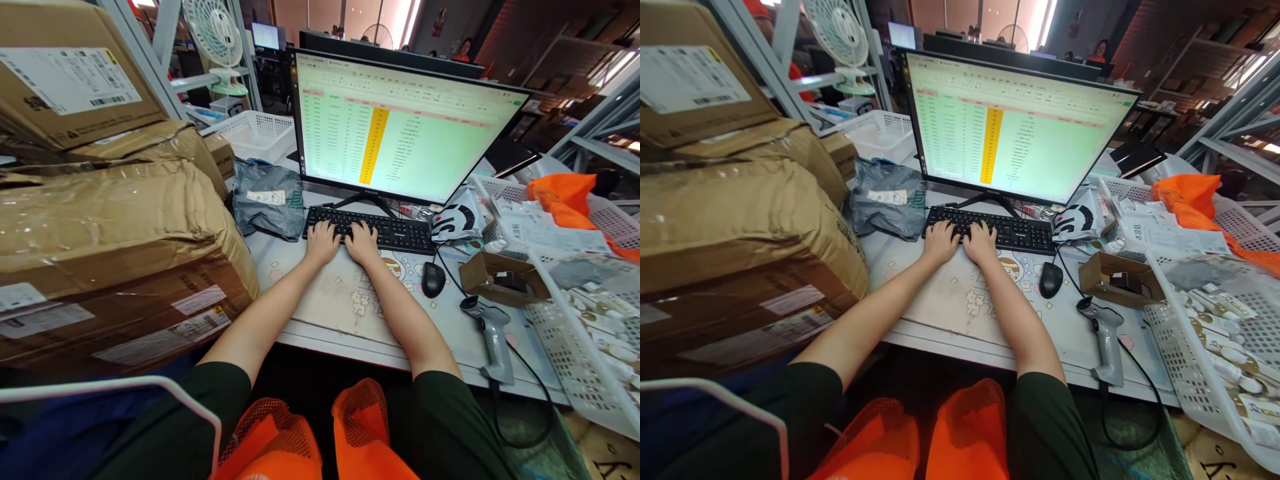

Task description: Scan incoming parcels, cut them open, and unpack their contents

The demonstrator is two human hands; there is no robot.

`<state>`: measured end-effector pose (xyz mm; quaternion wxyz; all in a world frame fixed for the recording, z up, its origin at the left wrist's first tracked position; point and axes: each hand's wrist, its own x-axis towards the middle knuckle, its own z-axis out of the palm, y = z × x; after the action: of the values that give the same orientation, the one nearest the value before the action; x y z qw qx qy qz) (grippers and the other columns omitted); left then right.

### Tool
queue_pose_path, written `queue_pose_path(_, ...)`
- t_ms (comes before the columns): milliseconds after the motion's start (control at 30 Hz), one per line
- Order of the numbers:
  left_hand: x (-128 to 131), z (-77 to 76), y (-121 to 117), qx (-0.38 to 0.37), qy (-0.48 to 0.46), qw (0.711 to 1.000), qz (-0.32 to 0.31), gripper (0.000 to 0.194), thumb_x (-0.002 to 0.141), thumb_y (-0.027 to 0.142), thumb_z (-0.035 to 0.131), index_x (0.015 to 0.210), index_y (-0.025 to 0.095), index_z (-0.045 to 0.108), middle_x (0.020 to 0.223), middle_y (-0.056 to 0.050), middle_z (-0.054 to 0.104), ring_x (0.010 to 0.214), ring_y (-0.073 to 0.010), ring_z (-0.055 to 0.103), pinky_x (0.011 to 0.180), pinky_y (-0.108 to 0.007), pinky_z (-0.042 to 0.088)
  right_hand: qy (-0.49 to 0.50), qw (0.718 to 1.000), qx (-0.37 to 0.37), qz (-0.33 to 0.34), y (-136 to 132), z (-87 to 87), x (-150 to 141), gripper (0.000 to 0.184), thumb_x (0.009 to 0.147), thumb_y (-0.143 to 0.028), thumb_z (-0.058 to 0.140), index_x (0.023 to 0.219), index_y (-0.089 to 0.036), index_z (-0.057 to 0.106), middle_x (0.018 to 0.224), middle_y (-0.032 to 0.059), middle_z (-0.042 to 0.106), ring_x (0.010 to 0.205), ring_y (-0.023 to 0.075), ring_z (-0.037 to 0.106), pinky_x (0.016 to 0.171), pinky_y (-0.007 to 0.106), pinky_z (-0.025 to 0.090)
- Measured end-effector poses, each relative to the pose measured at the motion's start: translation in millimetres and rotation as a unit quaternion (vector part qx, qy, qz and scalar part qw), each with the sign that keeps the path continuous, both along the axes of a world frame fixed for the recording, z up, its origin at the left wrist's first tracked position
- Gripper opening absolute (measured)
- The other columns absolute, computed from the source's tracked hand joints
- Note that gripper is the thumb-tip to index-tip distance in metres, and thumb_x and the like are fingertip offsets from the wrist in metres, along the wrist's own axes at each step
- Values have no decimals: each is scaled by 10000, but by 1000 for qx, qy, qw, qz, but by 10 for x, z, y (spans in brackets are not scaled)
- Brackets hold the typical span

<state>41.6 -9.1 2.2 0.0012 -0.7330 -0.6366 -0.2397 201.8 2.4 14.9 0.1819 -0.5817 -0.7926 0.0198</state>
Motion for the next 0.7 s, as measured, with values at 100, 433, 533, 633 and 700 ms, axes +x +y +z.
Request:
queue_pose_path(100,8,-27,5,5,-5,1000,2,483,1057,392,451,1419,124,625,1548,-198,545,1409,-373,475,1173,-537,354,10,1000,14,-12,-27,-24,8,412,1027,-310,452,1271,-122,726,1599,178,545,1563,355,347,1264,608,246)
queue_pose_path(433,-14,-65,43,20,-32,999,5,450,1047,373,473,1388,130,637,1534,-207,545,1466,-358,432,1201,-534,333,7,999,5,-46,23,-59,7,468,1030,-342,456,1379,-108,661,1646,208,473,1578,379,306,1241,607,273)
queue_pose_path(533,-10,-68,41,20,-36,999,8,448,1049,371,470,1388,130,638,1541,-206,542,1473,-354,430,1211,-536,329,10,999,-7,-38,40,-62,-11,499,1030,-344,439,1425,-91,610,1630,208,498,1581,367,310,1252,614,256)
queue_pose_path(633,-15,-71,41,21,-45,999,13,449,1052,368,464,1399,136,630,1554,-201,534,1491,-346,418,1228,-540,316,24,999,-12,-40,31,-74,-21,580,1028,-341,431,1546,-87,490,1627,201,505,1573,358,328,1251,623,257)
queue_pose_path(700,-20,-76,49,21,-53,998,20,449,1050,365,464,1404,142,626,1558,-198,531,1502,-345,409,1238,-551,307,31,999,-10,-42,13,-84,-21,599,1027,-332,419,1577,-98,454,1629,191,505,1571,347,331,1248,615,265)
